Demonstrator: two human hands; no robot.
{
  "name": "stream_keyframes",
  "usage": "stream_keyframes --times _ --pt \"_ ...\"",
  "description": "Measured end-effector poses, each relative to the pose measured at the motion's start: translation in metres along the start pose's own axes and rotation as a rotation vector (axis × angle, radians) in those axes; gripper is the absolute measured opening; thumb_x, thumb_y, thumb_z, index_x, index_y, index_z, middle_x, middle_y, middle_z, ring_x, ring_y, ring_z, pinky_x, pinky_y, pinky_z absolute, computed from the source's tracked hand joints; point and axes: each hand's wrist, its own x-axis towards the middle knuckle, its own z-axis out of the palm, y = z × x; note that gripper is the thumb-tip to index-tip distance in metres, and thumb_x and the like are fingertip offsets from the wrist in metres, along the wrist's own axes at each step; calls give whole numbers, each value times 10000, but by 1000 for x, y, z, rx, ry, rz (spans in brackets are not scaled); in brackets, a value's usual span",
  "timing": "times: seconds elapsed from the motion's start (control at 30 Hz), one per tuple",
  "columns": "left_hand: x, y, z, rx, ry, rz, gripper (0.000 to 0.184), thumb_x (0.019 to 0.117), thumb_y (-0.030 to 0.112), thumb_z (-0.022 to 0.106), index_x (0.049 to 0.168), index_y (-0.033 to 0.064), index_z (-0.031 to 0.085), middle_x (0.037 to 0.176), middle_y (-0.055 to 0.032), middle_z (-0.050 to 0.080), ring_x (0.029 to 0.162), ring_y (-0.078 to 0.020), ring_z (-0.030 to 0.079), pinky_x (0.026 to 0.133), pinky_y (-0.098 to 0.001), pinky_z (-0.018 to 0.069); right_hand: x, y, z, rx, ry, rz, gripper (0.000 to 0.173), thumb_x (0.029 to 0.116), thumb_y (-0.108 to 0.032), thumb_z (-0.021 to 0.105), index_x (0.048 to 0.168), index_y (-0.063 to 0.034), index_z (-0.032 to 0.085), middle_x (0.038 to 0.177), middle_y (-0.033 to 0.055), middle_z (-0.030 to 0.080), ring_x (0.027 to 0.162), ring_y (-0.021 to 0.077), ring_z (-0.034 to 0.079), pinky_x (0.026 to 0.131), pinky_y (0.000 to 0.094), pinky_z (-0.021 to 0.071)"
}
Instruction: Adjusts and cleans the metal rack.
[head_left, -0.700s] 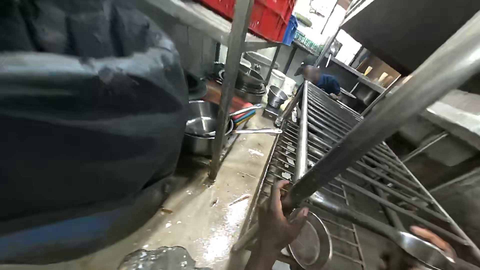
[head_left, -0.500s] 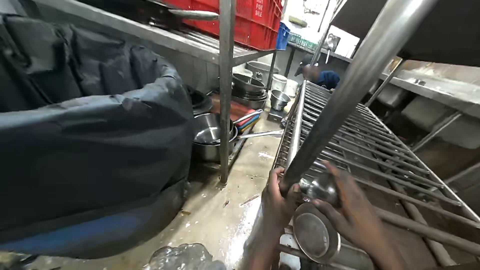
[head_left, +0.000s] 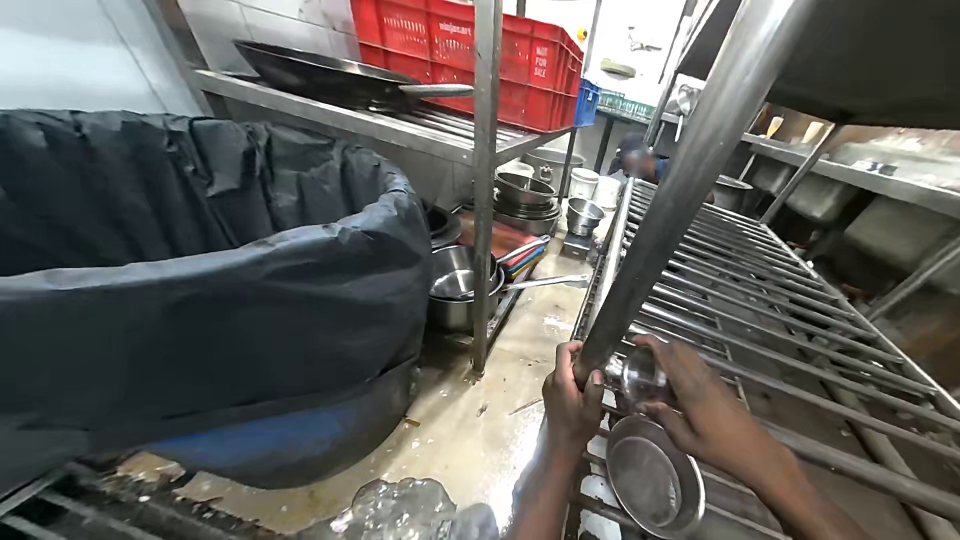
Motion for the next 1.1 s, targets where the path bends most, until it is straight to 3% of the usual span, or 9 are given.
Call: stream_keyframes --times 0.13,0.27,0.37,0.47,0.53,0.83,0.9,1.0,1.1 --pt "-1 6 0 54 19 8 780 901 771 375 1228 96 591 667 25 584 544 -122 573 504 -395 524 13 -10 -7 -9 -49 41 715 911 -435 677 1495 -71 483 1130 113 633 962 250 659 816 448 587" --pt "4 11 1 80 48 -5 632 858 640 527 1174 100 618 685 20 607 550 -126 583 508 -405 519 12 2 -20 30 -152 148 733 922 -537 629 1522 -158 446 1166 58 640 946 178 656 823 432 581" --pt "1 15 -1 104 56 -5 545 832 549 579 1097 77 646 700 1 631 563 -131 605 513 -407 526 29 -8 -26 97 -244 173 708 947 -421 689 1523 -89 447 1281 134 647 1132 256 655 983 480 535" --pt "2 11 0 92 56 7 560 845 624 562 1039 105 646 656 39 585 531 -99 561 493 -369 502 35 -1 -38 178 -358 297 626 975 -403 677 1510 -187 432 1145 68 682 982 183 680 889 446 567" --pt "5 8 1 105 58 30 556 843 635 551 991 107 643 620 53 552 498 -85 529 468 -351 479 38 4 -41 248 -409 358 610 982 -402 671 1514 -230 427 1124 49 690 957 164 684 882 445 572" --pt "0 -3 -3 64 18 82 486 831 531 555 1003 81 620 675 45 559 552 -56 544 504 -309 486 52 19 -35 291 -445 288 638 979 -452 651 1504 -149 454 1146 130 700 1031 257 685 920 531 547" --pt "-2 -6 -2 20 5 81 504 845 544 556 1021 74 609 671 41 554 531 -60 539 490 -305 493 62 15 -33 314 -445 243 679 993 -402 655 1574 -190 375 1198 153 692 1079 279 678 958 539 524" --pt "2 -4 -2 43 21 81 634 868 709 507 970 94 621 651 53 554 525 -53 541 486 -304 496 50 26 -27 359 -427 260 672 987 -438 649 1563 -294 334 1140 104 694 979 254 696 854 545 568" --pt "3 3 -3 71 32 62 565 855 646 536 925 95 636 645 41 564 527 -67 549 495 -326 499 54 26 -22 388 -391 215 595 990 -459 623 1502 -237 417 1098 97 695 954 233 691 833 516 567"
